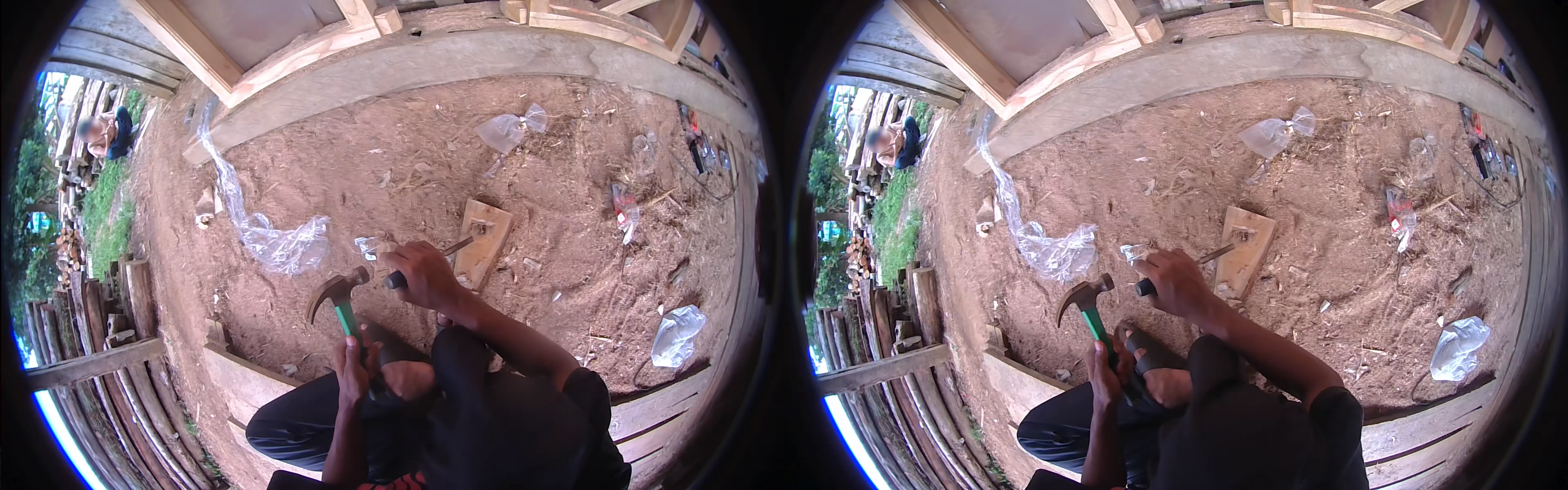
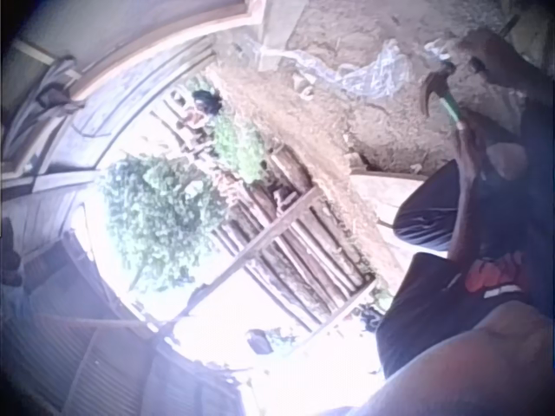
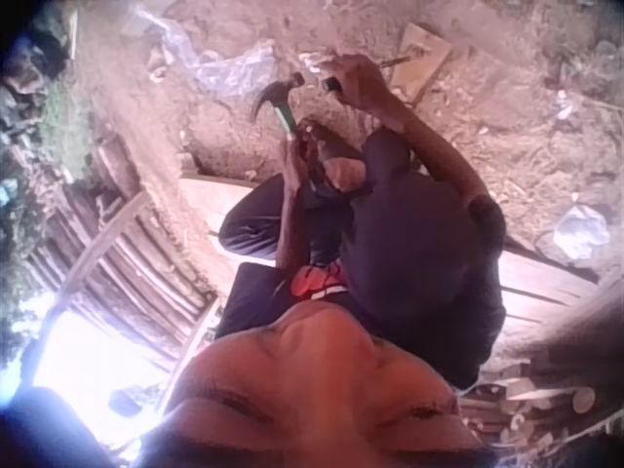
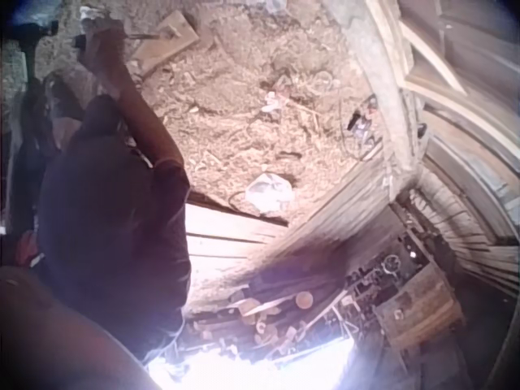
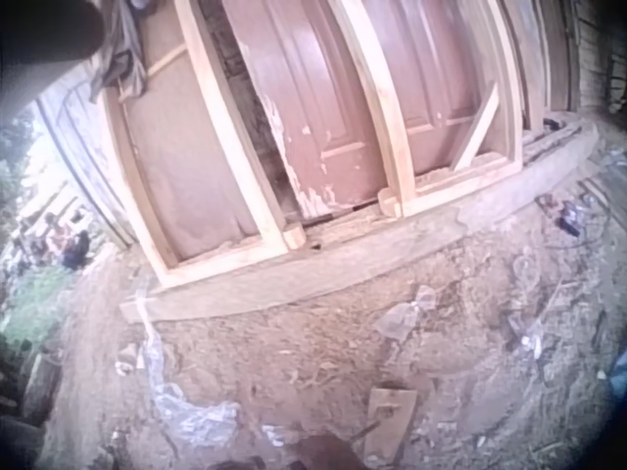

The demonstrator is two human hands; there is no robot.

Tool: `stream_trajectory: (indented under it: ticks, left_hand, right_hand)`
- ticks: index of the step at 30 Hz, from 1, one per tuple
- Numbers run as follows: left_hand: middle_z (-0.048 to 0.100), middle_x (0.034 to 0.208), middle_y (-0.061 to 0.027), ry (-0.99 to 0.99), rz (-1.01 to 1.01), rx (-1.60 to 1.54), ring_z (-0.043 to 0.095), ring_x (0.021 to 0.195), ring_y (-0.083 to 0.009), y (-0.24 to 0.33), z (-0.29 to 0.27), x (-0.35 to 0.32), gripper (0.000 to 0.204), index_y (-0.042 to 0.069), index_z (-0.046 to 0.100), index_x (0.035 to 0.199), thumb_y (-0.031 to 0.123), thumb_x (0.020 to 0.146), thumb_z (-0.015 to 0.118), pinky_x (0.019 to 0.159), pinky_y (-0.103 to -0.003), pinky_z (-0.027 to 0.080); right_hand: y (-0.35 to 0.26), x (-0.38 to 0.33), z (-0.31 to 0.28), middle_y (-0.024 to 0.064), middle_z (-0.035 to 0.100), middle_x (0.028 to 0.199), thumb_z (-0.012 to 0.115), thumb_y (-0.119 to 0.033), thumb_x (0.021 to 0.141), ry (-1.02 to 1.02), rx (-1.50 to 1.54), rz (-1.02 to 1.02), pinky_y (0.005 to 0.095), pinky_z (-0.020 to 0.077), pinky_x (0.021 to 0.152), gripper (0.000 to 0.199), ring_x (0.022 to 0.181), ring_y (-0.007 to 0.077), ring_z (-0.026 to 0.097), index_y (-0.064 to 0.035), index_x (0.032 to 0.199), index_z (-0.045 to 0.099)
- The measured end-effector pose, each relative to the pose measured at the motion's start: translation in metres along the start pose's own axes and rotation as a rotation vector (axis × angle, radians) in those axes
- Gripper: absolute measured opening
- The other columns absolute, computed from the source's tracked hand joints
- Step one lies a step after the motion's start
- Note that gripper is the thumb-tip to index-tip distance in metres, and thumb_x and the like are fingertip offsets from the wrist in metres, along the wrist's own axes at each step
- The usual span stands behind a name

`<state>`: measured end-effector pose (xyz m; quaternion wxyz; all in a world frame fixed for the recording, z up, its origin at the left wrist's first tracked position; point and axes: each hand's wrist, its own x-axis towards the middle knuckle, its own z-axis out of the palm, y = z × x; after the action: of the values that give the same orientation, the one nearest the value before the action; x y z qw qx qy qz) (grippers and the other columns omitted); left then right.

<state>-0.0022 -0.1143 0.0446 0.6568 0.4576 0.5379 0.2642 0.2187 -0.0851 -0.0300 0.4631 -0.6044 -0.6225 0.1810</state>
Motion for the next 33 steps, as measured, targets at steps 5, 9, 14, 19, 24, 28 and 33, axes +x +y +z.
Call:
stream_trajectory:
  ticks: [5, 9, 14, 19, 24, 28, 33]
  left_hand:
    - [0.044, 0.059, 0.0018, -0.009, -0.05, -0.005, 0.035, 0.046, -0.0058, 0.002, -0.002, -0.003, 0.043, 0.005, 0.055, 0.103, 0.043, 0.103, 0.037, 0.047, -0.021, 0.033]
    - [0.041, 0.057, 0.002, 0.011, -0.081, -0.077, 0.034, 0.045, -0.0062, 0.005, -0.003, -0.007, 0.043, 0.005, 0.054, 0.101, 0.044, 0.103, 0.036, 0.045, -0.021, 0.031]
    - [0.037, 0.054, 0.0023, -0.011, -0.024, -0.095, 0.032, 0.042, -0.0068, 0.009, -0.001, -0.006, 0.044, 0.006, 0.05, 0.094, 0.048, 0.102, 0.036, 0.044, -0.022, 0.033]
    - [0.037, 0.053, 0.0034, -0.022, 0.024, -0.073, 0.032, 0.041, -0.0068, 0.003, -0.003, -0.003, 0.046, 0.005, 0.05, 0.093, 0.047, 0.103, 0.035, 0.063, -0.024, 0.047]
    - [0.037, 0.053, 0.0033, -0.016, -0.04, -0.074, 0.034, 0.042, -0.0077, 0.0, -0.004, -0.003, 0.046, 0.004, 0.05, 0.093, 0.047, 0.102, 0.036, 0.06, -0.025, 0.046]
    - [0.04, 0.055, 0.0022, -0.03, -0.033, -0.008, 0.036, 0.043, -0.008, -0.002, -0.008, -0.003, 0.046, 0.004, 0.05, 0.093, 0.046, 0.102, 0.035, 0.055, -0.025, 0.043]
    - [0.043, 0.058, 0.0003, 0.166, 0.254, 0.11, 0.041, 0.047, -0.0104, -0.028, 0.002, -0.014, 0.046, 0.003, 0.049, 0.092, 0.046, 0.102, 0.036, 0.048, -0.026, 0.037]
  right_hand:
    - [0.009, -0.001, -0.007, 0.0112, 0.061, 0.066, 0.069, -0.021, 0.063, -0.164, -0.007, -0.015, 0.0452, 0.049, 0.059, 0.021, 0.064, 0.0341, 0.062, -0.0078, 0.076, 0.058]
    - [0.011, 0.0, -0.012, 0.0106, 0.063, 0.064, 0.071, -0.023, 0.062, -0.257, -0.011, 0.023, 0.0453, 0.0507, 0.059, 0.022, 0.062, 0.0337, 0.064, -0.0084, 0.074, 0.059]
    - [0.017, -0.003, -0.006, 0.0108, 0.063, 0.064, 0.072, -0.025, 0.061, -0.292, -0.026, 0.029, 0.0454, 0.0505, 0.058, 0.023, 0.062, 0.0345, 0.064, -0.0093, 0.072, 0.059]
    - [0.016, -0.003, -0.004, 0.0108, 0.064, 0.065, 0.072, -0.025, 0.06, -0.27, 0.01, 0.044, 0.0453, 0.0506, 0.059, 0.025, 0.063, 0.0345, 0.064, -0.0091, 0.074, 0.059]
    - [0.019, -0.002, -0.004, 0.011, 0.064, 0.065, 0.071, -0.027, 0.061, -0.266, 0.004, 0.031, 0.0455, 0.05, 0.058, 0.025, 0.063, 0.0347, 0.064, -0.0093, 0.074, 0.058]
    - [0.017, -0.001, -0.006, 0.0112, 0.063, 0.064, 0.071, -0.027, 0.062, -0.273, 0.028, 0.038, 0.0459, 0.0496, 0.057, 0.024, 0.064, 0.0348, 0.065, -0.0097, 0.073, 0.058]
    - [0.02, 0.003, -0.007, 0.0124, 0.062, 0.063, 0.071, -0.027, 0.062, -0.263, 0.035, 0.057, 0.0467, 0.0494, 0.057, 0.024, 0.062, 0.0357, 0.064, -0.0095, 0.073, 0.058]
